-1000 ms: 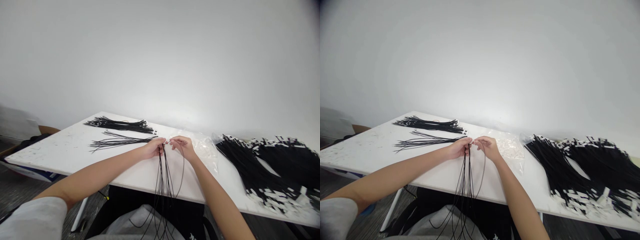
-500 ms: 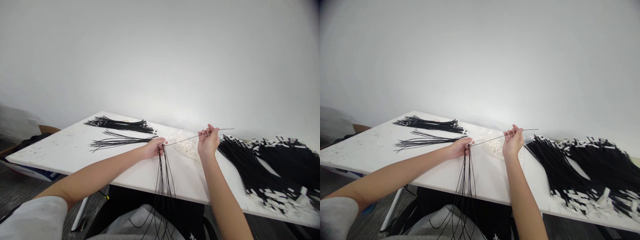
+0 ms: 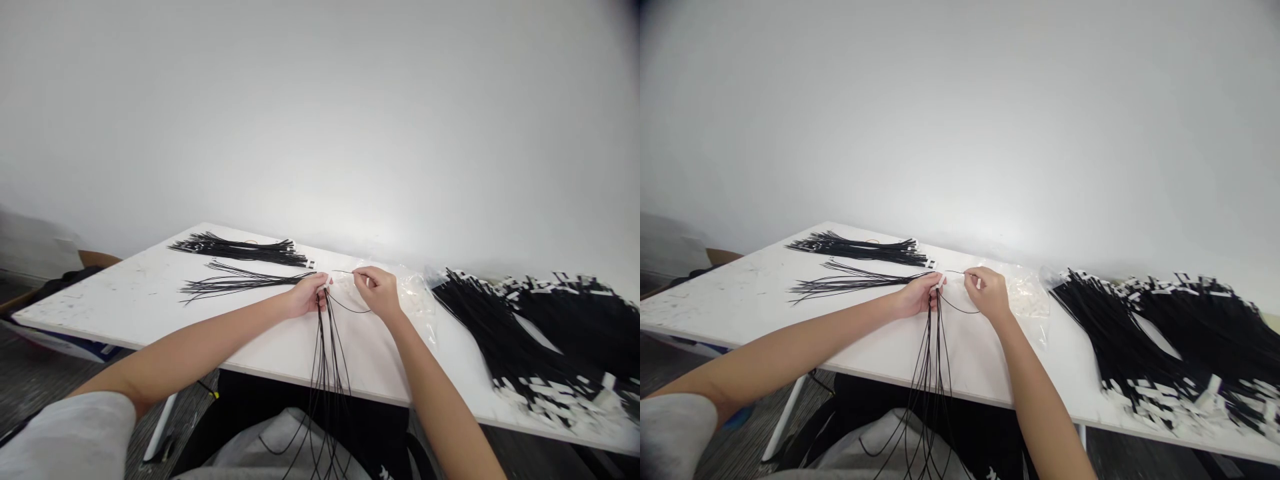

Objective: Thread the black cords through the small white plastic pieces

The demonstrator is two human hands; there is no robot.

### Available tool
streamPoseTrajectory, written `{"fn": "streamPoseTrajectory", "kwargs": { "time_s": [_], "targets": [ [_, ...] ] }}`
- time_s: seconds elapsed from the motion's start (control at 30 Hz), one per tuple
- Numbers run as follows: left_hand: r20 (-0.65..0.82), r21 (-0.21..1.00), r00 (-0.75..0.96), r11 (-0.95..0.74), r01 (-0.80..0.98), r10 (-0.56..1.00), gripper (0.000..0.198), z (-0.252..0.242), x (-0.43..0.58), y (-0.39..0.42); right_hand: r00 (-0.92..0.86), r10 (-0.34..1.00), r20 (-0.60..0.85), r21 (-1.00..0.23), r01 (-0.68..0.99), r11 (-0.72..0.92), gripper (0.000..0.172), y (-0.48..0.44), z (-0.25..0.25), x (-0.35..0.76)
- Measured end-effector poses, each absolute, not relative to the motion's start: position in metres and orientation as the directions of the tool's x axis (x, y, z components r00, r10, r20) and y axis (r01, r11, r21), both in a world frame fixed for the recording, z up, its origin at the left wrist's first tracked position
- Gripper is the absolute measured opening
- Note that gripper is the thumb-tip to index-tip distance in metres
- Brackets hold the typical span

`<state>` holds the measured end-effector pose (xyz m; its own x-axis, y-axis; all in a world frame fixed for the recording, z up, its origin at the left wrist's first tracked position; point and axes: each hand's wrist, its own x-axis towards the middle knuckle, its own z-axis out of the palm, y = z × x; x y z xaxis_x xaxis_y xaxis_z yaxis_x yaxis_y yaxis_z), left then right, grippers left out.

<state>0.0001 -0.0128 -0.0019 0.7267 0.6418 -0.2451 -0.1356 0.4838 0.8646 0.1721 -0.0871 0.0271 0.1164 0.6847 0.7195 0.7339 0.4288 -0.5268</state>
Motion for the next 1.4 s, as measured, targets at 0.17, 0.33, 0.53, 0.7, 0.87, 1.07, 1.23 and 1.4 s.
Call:
{"fn": "streamPoseTrajectory", "kwargs": {
  "time_s": [0.17, 0.33, 0.53, 0.7, 0.87, 1.07, 1.23, 1.4],
  "targets": [
    [-0.226, 0.867, 0.732, 0.475, -0.149, 0.642, 0.018, 0.000, 0.000, -0.014, 0.023, 0.627, 0.779, -0.385, 0.807, 0.448, 0.017, -0.088, 0.026, 0.170],
    [-0.232, 0.868, 0.735, 0.477, -0.139, 0.637, 0.018, 0.000, 0.000, -0.014, -0.005, 0.631, 0.775, -0.371, 0.806, 0.462, 0.019, -0.088, 0.025, 0.171],
    [-0.238, 0.866, 0.733, 0.482, -0.137, 0.637, 0.020, 0.003, -0.001, -0.016, -0.057, 0.639, 0.767, -0.313, 0.837, 0.449, 0.018, -0.086, 0.023, 0.171],
    [-0.240, 0.864, 0.733, 0.484, -0.138, 0.636, 0.020, 0.005, -0.001, -0.017, -0.078, 0.651, 0.755, -0.307, 0.836, 0.456, 0.019, -0.086, 0.023, 0.171],
    [-0.246, 0.867, 0.728, 0.481, -0.130, 0.640, 0.018, 0.007, -0.001, -0.018, -0.132, 0.670, 0.730, -0.261, 0.853, 0.452, 0.020, -0.087, 0.022, 0.172],
    [-0.230, 0.882, 0.732, 0.455, -0.121, 0.641, 0.018, 0.003, -0.001, -0.017, -0.147, 0.659, 0.738, -0.192, 0.890, 0.414, 0.022, -0.086, 0.020, 0.174],
    [-0.185, 0.913, 0.745, 0.393, -0.112, 0.642, 0.020, -0.002, 0.000, -0.016, -0.188, 0.671, 0.718, -0.136, 0.907, 0.399, 0.022, -0.086, 0.016, 0.174],
    [-0.123, 0.941, 0.771, 0.321, -0.111, 0.625, 0.025, -0.005, 0.001, -0.018, -0.265, 0.682, 0.682, -0.094, 0.893, 0.441, 0.022, -0.084, 0.009, 0.173]
  ]
}}
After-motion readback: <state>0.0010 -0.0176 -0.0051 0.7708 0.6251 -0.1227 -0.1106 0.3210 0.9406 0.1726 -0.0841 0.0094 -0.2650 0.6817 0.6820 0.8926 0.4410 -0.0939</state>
